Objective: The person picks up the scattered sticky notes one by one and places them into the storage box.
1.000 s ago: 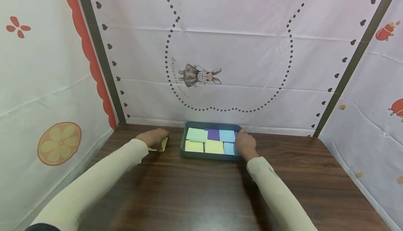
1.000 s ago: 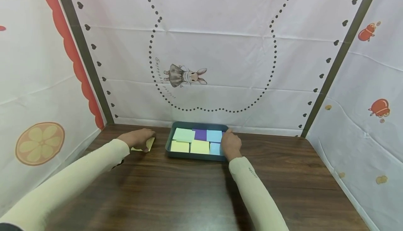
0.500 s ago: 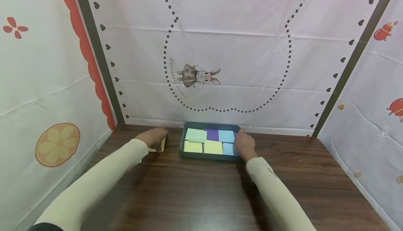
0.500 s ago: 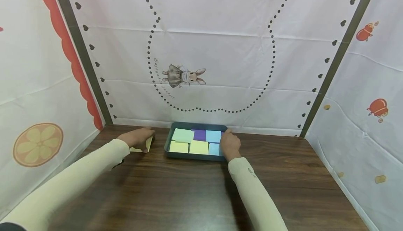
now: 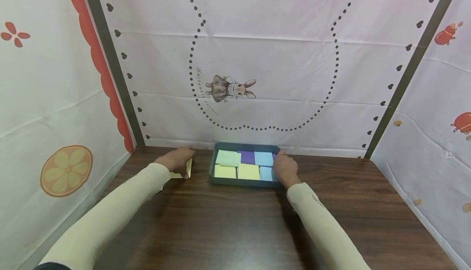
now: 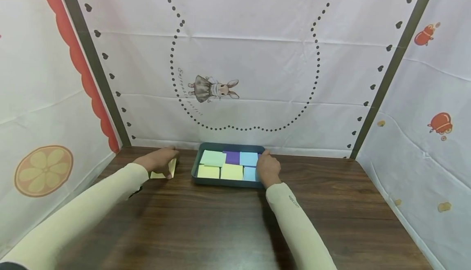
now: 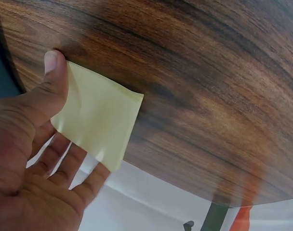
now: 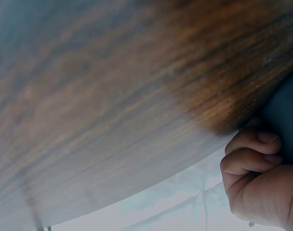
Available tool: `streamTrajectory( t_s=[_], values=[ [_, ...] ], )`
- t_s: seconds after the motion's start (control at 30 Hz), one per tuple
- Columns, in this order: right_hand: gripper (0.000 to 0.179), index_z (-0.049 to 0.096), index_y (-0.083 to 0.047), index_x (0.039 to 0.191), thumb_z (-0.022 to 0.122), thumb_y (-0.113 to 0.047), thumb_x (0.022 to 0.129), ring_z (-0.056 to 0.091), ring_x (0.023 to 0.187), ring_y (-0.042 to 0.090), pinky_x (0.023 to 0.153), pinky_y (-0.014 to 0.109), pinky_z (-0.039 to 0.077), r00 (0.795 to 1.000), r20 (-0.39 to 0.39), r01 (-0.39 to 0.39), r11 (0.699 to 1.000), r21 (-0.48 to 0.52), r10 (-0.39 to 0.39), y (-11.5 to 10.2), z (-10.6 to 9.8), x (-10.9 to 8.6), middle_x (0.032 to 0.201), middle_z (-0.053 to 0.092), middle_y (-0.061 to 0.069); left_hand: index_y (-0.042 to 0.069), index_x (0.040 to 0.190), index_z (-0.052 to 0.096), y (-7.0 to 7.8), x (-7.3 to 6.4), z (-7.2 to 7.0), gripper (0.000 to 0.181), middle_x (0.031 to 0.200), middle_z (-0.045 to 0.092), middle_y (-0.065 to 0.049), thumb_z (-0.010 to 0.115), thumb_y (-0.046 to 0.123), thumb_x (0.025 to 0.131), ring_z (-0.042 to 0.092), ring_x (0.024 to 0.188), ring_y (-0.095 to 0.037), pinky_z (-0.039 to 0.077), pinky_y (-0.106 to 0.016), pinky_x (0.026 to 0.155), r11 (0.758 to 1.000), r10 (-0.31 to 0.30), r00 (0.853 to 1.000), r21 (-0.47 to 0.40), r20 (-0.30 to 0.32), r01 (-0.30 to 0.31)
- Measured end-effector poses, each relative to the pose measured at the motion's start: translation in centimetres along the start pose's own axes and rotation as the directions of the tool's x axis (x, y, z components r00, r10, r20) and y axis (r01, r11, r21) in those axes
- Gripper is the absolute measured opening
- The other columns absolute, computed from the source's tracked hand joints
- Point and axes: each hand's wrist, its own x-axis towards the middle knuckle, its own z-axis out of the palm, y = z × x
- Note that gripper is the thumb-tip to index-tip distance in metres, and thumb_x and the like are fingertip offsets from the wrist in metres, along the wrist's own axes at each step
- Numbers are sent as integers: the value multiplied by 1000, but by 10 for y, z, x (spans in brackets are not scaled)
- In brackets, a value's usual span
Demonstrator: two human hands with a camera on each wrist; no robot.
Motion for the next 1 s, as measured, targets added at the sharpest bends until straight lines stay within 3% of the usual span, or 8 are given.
streamTrajectory(
  t_s=[0.1, 0.27, 0.33, 0.4, 0.5, 0.57, 0.73, 1.0],
  values=[
    [47, 54, 4, 127, 34, -38, 124, 69, 75, 28, 66, 40, 60, 1000, -1, 1, 1000, -1, -1, -1, -1, 0, 85, 67, 16, -7, 141, 64, 18, -15, -18, 80, 139, 66, -26, 106, 16, 77, 67, 129, -43, 56, -58, 116, 999, -6, 1000, -38, 12, 7],
    [47, 54, 5, 129, 34, -37, 124, 70, 77, 29, 68, 41, 61, 1000, -1, 2, 1000, 15, -2, 0, -2, 1, 87, 68, 17, -6, 137, 66, -10, 8, -1, 72, 136, 69, -26, 104, 11, 78, 69, 125, -43, 58, -61, 111, 995, 15, 998, -95, -64, -21],
    [47, 54, 5, 130, 34, -38, 124, 70, 77, 29, 68, 41, 61, 1000, 0, 1, 1000, 19, -1, 0, -3, 0, 88, 68, 17, -2, 135, 67, -36, 26, 16, 68, 135, 70, -23, 103, 9, 78, 70, 125, -40, 59, -59, 110, 992, 63, 991, -103, -120, -76],
    [47, 54, 5, 131, 35, -38, 124, 70, 77, 29, 67, 40, 61, 1000, -2, 1, 1000, 19, -1, 0, -2, 0, 87, 68, 17, -5, 134, 67, -19, 13, 1, 60, 133, 71, -25, 98, 0, 82, 70, 125, -42, 60, -56, 109, 992, 59, 993, -109, -100, -70],
    [47, 54, 4, 132, 35, -38, 124, 70, 77, 29, 68, 40, 61, 1000, -4, -2, 1000, 22, 2, 0, -2, -2, 87, 69, 17, -5, 134, 68, -17, 11, -1, 57, 131, 73, -25, 95, -5, 84, 71, 124, -43, 62, -56, 106, 992, 62, 991, -106, -115, -75],
    [47, 55, 4, 132, 35, -37, 124, 70, 78, 29, 69, 41, 62, 1000, -4, -2, 1000, 22, 2, -1, -1, -2, 88, 70, 17, -8, 136, 67, 10, -9, -20, 57, 134, 72, -28, 91, -10, 85, 70, 127, -47, 61, -58, 107, 994, 31, 995, -103, -99, -42],
    [46, 55, 5, 131, 36, -37, 124, 71, 78, 30, 71, 43, 63, 1000, 0, -4, 1000, 28, 4, -1, 0, -1, 89, 70, 18, -7, 138, 69, 15, -17, -26, 52, 135, 74, -28, 86, -11, 89, 72, 126, -47, 61, -59, 108, 993, 61, 990, -94, -125, -73],
    [48, 55, 5, 128, 35, -38, 124, 71, 76, 31, 67, 43, 62, 1000, -7, 1, 1000, 29, -1, 2, 3, 5, 88, 71, 20, 7, 107, 79, -51, 48, 18, 13, 98, 76, -4, 83, 1, 96, 68, 86, -18, 59, -41, 78, 982, 97, 985, -150, -143, -118]
  ],
)
